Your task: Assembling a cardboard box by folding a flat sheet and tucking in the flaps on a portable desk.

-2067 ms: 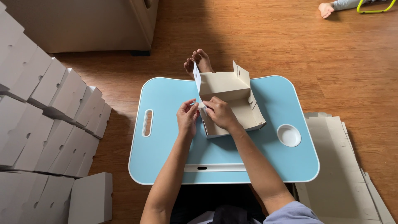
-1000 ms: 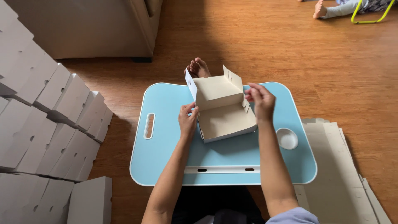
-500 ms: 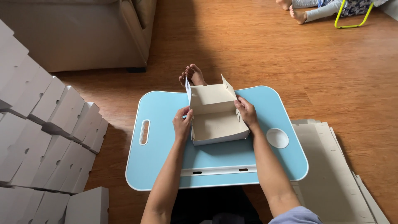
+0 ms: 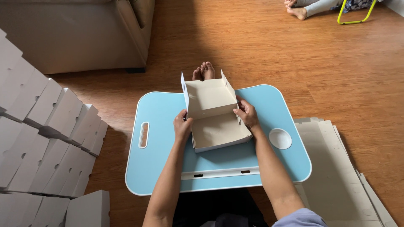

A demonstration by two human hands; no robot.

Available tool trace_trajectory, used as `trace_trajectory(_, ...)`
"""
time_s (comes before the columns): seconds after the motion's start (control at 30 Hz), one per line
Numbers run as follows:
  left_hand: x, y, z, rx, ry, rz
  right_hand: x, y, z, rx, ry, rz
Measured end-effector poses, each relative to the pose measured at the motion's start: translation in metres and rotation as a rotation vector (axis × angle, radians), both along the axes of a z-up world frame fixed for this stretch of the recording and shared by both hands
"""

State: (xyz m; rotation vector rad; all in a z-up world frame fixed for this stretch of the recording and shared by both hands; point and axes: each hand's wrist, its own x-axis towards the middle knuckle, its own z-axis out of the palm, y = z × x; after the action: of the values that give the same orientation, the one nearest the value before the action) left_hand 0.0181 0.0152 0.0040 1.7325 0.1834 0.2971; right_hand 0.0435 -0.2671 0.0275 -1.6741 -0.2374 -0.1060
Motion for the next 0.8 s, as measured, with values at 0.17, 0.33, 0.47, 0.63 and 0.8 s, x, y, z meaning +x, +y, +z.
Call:
trace_trajectory(0.17,-0.008,0.0,0.009,-0.063,-0.014,-0.017,-0.001,0.001,0.004,0.131,0.018,-0.011)
trace_trajectory(0.33,-0.016,-0.003,0.014,-0.116,-0.085,-0.05,-0.014,0.006,0.02,0.158,0.003,-0.056)
trace_trajectory(0.47,-0.024,-0.005,0.028,-0.228,-0.197,-0.138,-0.007,0.001,0.006,0.11,-0.04,-0.088)
trace_trajectory(0.63,-0.03,-0.005,0.036,-0.319,-0.28,-0.252,-0.011,0.002,0.011,0.135,-0.038,-0.081)
trace_trajectory(0.8,-0.034,-0.006,0.033,-0.373,-0.298,-0.231,-0.023,0.007,0.026,0.167,-0.141,0.04)
